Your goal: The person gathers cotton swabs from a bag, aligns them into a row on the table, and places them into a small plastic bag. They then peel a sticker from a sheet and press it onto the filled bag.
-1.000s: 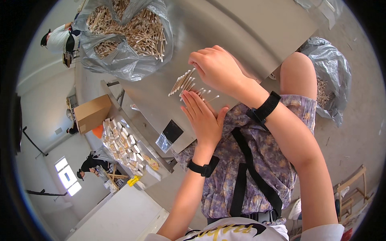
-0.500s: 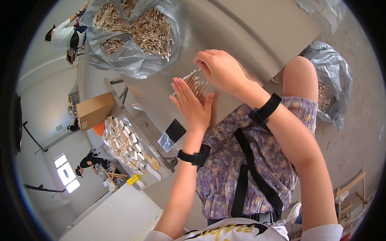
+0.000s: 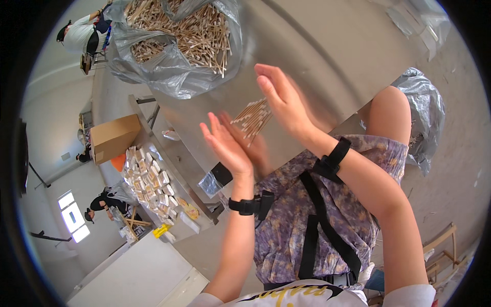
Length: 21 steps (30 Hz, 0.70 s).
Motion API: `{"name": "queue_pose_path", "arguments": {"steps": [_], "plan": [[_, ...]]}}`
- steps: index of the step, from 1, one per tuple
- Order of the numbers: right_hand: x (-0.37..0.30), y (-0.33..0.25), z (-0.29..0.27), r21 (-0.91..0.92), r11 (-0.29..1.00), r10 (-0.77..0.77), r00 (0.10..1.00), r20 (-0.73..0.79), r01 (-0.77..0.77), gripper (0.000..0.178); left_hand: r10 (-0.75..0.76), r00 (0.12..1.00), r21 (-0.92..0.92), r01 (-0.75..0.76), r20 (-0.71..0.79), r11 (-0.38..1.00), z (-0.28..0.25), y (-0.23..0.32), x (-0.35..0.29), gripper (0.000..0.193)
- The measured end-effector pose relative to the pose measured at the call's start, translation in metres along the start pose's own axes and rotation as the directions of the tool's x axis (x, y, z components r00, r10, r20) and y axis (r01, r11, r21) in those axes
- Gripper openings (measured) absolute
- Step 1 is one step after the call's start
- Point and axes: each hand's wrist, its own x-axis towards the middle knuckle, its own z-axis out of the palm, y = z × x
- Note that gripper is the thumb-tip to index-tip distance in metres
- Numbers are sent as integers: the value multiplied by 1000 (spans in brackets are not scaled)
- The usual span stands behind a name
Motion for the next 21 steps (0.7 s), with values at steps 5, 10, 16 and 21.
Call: {"name": "queue_pose_path", "arguments": {"steps": [5,10,16,21], "plan": [[-13,3,19,88,994,50,983,174,-67,47,4,999,-105,0,42,994,18,7,-4,78],[-2,2,9,118,991,48,983,177,-69,54,-21,1000,-160,19,-10,987,17,11,3,77],[-11,-7,11,181,970,123,970,209,-162,53,-16,993,-197,39,115,980,14,11,-3,72],[3,-17,-2,197,967,136,982,131,-160,51,114,935,665,-322,337,674,-9,20,-22,23]]}}
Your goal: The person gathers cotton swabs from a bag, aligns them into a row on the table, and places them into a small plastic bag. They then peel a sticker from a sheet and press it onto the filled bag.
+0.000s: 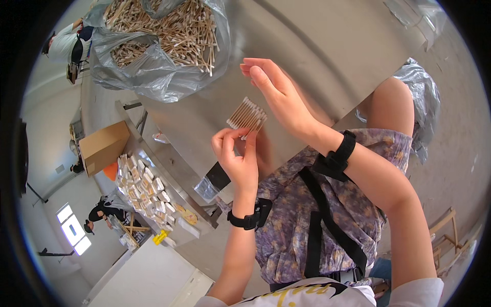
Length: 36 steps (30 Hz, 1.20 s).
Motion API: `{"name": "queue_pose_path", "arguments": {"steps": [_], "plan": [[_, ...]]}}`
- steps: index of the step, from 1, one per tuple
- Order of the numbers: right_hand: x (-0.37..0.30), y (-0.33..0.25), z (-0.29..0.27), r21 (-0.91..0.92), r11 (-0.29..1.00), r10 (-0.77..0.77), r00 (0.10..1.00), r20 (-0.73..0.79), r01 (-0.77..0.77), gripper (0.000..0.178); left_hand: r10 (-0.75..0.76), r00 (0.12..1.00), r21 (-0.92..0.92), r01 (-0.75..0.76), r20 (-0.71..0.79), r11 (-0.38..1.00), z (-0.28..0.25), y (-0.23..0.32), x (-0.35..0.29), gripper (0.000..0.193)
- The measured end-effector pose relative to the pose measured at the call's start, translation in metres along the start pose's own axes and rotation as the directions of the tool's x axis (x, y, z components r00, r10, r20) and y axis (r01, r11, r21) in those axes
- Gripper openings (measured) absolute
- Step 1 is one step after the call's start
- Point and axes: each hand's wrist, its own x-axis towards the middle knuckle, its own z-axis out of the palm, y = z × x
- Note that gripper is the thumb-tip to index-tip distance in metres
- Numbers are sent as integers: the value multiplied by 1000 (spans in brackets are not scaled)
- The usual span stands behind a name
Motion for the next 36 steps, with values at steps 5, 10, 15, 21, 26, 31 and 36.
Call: {"name": "queue_pose_path", "arguments": {"steps": [5,10,15,21,26,31,36], "plan": [[2,-3,-1,-23,999,-33,999,-24,33,48,-24,999,18,25,-31,1000,5,-2,-2,13],[3,0,-3,-24,1000,-15,1000,-22,14,45,-18,1000,61,17,2,998,4,1,1,12],[5,-5,-5,-8,1000,-25,999,-39,25,43,73,997,107,-71,-18,992,6,11,-9,12],[5,-8,-6,10,1000,-21,999,-32,22,42,81,995,175,-89,50,981,13,9,1,17],[5,-8,-9,2,999,-39,999,-38,39,43,160,987,222,-157,5,962,13,9,19,72],[6,-6,-7,0,1000,-21,999,-28,21,44,140,960,481,-244,242,842,35,5,13,101],[3,3,-5,17,1000,9,1000,-7,-9,44,105,948,408,-227,300,884,22,5,9,91]]}}
